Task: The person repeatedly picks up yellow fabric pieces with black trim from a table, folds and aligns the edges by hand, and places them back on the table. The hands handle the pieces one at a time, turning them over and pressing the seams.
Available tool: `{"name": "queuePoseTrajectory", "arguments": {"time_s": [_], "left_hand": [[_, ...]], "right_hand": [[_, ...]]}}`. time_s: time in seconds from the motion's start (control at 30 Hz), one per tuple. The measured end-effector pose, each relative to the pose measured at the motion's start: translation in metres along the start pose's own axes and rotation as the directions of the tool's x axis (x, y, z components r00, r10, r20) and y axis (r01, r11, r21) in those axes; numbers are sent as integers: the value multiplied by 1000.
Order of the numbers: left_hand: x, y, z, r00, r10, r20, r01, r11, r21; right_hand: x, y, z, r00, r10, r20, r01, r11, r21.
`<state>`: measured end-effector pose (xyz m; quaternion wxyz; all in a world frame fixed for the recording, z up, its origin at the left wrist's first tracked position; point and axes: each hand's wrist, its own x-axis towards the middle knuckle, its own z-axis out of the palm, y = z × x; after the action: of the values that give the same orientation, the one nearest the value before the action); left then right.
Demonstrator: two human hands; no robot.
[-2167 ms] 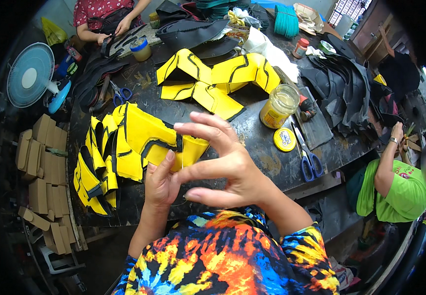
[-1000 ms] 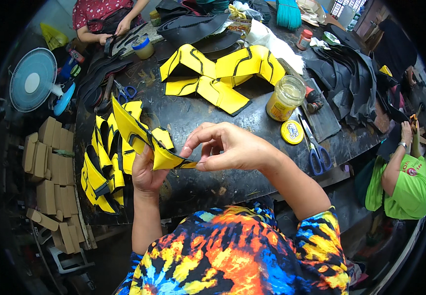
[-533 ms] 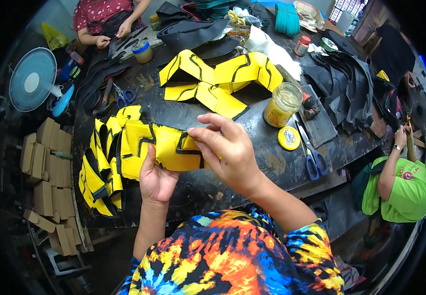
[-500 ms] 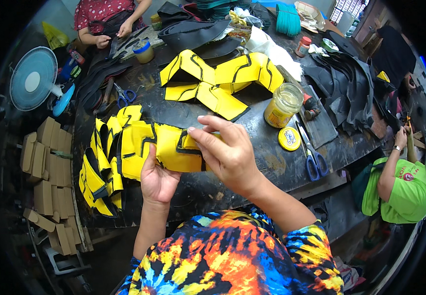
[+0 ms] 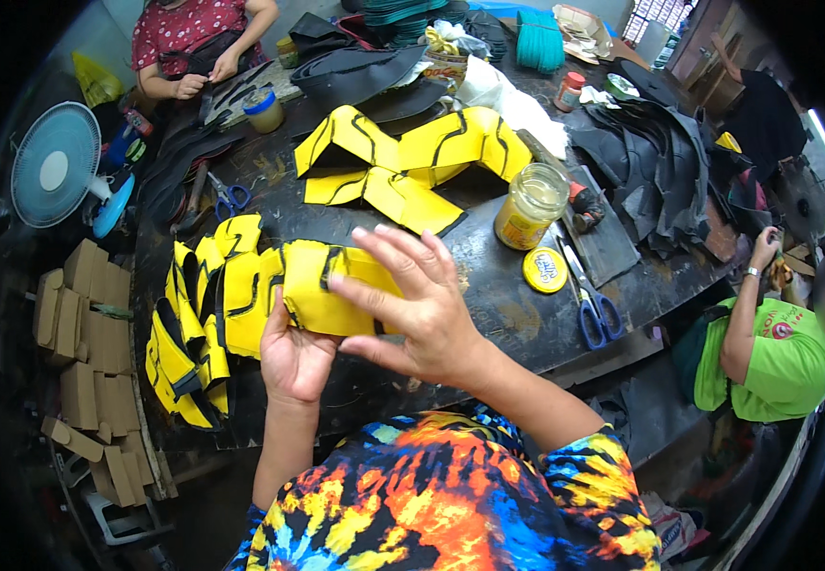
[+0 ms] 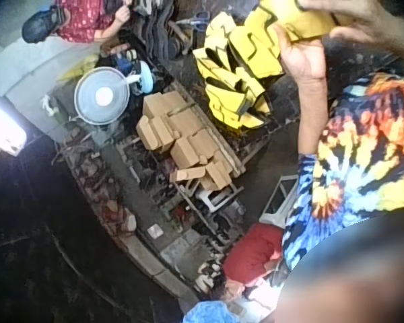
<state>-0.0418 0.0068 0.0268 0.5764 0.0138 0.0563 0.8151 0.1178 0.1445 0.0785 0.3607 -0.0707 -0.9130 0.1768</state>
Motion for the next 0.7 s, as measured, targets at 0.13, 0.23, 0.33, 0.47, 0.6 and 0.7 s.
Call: {"name": "queuePoseTrajectory", "arguments": {"time_s": [0.13,0.23,0.33,0.47,0.6,0.7], "left_hand": [[-4,0,12,975,216,-44,-203,958,202],[-7,0,24,859,512,14,-458,756,468],[-9,8,35,906,421,45,-416,863,286],[-9,11,42,968,138,208,-157,984,79],[-14,-2,41,966,258,-4,-237,894,379],[-12,-5,41,936,349,36,-318,798,512]], "right_hand": [[-10,32,-45,979,167,-120,-166,986,18],[-9,81,-90,930,230,-285,-331,861,-386],[-12,117,-108,951,284,-119,-292,710,-641],[-7,134,-106,875,467,126,-267,683,-679],[-8,127,-108,948,281,-148,-316,788,-528],[-20,117,-112,891,119,-439,-366,759,-538]]}}
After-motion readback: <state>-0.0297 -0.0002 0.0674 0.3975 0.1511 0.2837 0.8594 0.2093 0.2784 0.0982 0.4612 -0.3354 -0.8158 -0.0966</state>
